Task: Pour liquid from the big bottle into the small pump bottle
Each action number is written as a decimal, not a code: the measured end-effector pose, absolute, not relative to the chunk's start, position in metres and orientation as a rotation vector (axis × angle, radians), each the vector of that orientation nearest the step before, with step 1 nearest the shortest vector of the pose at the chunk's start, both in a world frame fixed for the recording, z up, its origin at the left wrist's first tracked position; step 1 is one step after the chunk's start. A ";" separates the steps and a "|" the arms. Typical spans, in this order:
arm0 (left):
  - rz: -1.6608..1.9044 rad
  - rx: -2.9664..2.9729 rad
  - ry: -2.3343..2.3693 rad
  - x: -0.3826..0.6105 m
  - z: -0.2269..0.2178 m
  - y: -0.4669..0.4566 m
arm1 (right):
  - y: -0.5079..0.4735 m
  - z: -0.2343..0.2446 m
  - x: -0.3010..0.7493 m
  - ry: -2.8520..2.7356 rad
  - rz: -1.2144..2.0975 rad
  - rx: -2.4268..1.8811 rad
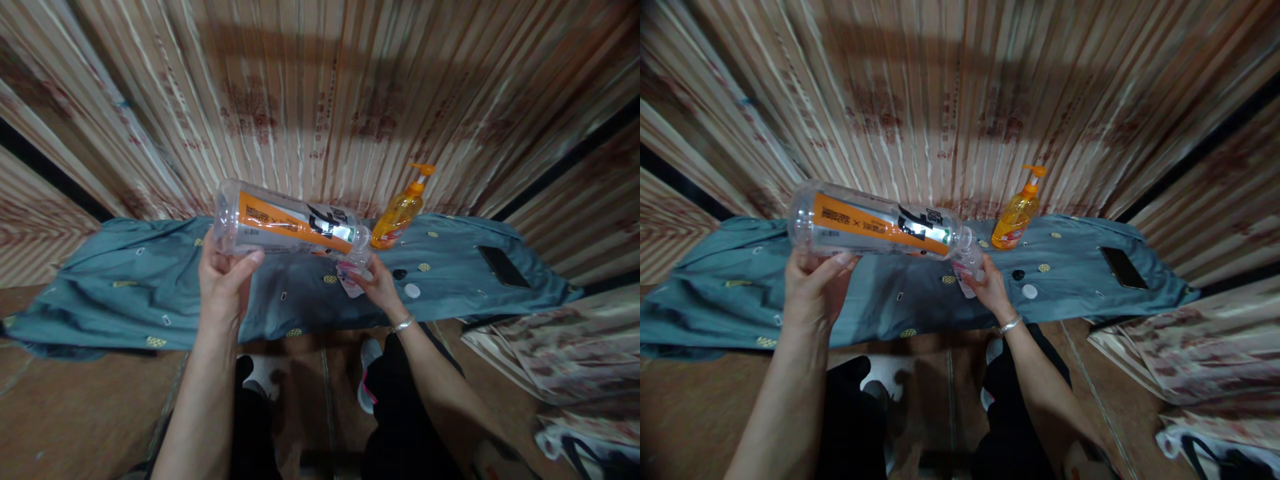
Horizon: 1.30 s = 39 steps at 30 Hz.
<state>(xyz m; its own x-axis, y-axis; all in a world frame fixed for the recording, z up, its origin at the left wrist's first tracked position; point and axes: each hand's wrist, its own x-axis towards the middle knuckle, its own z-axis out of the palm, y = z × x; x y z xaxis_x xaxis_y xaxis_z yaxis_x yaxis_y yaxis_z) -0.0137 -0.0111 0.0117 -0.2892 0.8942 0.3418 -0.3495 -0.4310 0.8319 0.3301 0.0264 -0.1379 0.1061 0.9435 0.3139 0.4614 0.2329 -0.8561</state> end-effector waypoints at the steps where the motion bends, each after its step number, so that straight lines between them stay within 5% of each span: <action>1: 1.839 1.048 0.810 -0.014 0.012 -0.011 | 0.026 -0.138 0.330 -1.510 0.608 -1.380; 39: 1.856 1.033 0.825 -0.013 0.013 -0.012 | 0.025 -0.135 0.331 -1.517 0.628 -1.358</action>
